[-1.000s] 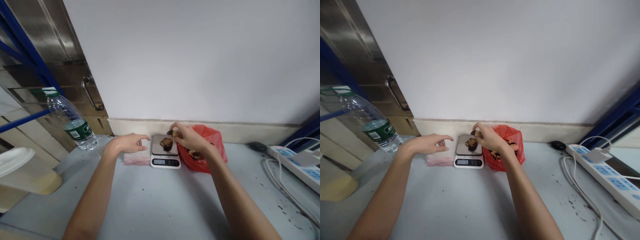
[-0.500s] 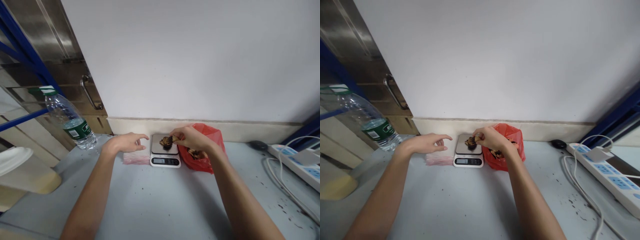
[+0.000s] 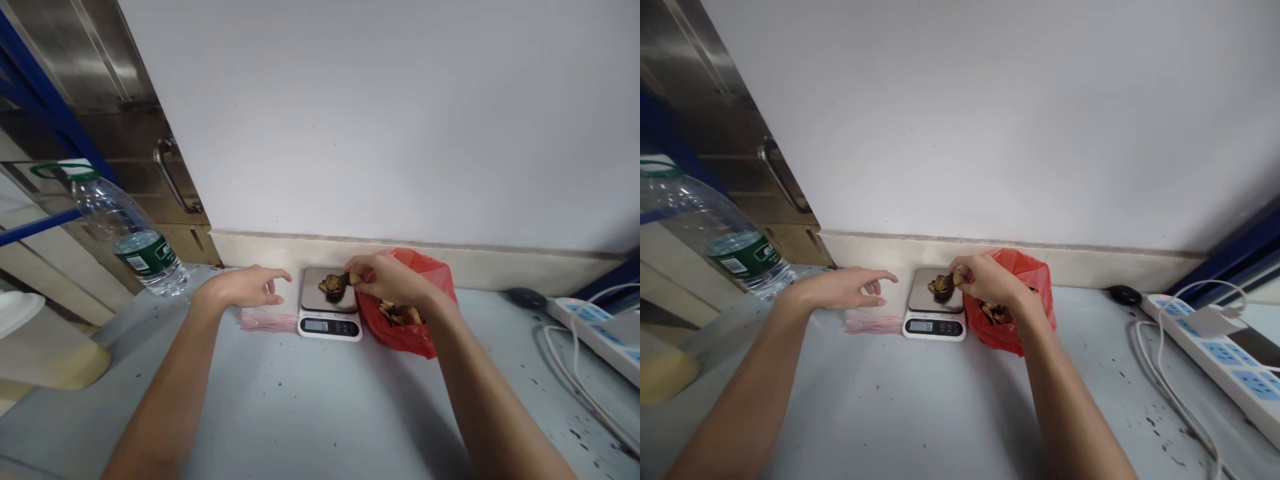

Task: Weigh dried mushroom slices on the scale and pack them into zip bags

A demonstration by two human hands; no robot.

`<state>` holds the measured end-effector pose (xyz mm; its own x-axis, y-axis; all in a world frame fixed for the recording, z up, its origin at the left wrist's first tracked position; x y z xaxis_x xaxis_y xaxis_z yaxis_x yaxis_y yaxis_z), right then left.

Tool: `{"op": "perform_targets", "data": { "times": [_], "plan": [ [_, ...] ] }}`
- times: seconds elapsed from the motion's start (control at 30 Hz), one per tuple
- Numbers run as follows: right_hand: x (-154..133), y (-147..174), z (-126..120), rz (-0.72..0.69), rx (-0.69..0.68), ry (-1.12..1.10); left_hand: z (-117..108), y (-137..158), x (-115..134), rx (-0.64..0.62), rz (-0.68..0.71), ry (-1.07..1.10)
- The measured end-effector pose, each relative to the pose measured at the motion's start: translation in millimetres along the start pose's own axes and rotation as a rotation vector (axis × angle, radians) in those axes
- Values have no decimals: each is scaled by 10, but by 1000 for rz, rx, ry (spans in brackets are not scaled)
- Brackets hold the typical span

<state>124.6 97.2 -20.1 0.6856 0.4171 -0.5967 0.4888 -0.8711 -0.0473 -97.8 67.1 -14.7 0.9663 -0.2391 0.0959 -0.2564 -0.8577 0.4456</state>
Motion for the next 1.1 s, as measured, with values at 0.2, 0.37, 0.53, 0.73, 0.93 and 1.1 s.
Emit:
{"op": "perform_targets", "data": {
  "times": [0.2,0.37,0.53,0.73,0.93,1.1],
  "plan": [
    [6,8,0,-28,16,-1,50,-72,-68,-11,-3,-32],
    [35,37,-38,-62,65,13,44,-88,-20,-7,18,-91],
    [-23,-61,76,-82,85,-18,54,-92,25,-25,4,-83],
    [-49,-186,264,-108,-14,4,59,-96,51,-28,-6,-69],
    [-5,-83,-34,-74,148,-34,60,-145,-30,-7,19,-64],
    [-49,11,-222,-78,236,-43,70,-155,-32,-18,21,-83]
  ]
}}
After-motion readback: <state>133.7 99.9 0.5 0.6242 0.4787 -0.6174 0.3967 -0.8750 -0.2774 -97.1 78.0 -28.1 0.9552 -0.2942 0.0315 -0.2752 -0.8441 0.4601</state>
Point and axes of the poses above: each hand's wrist, its own y-axis away from the middle knuckle, its own z-axis out of the palm, x = y × z, the point moved 7 cm from there along -y, towards the middle knuckle, and after that the axes turned 5 degrees about -y, right-handed, at the moved point
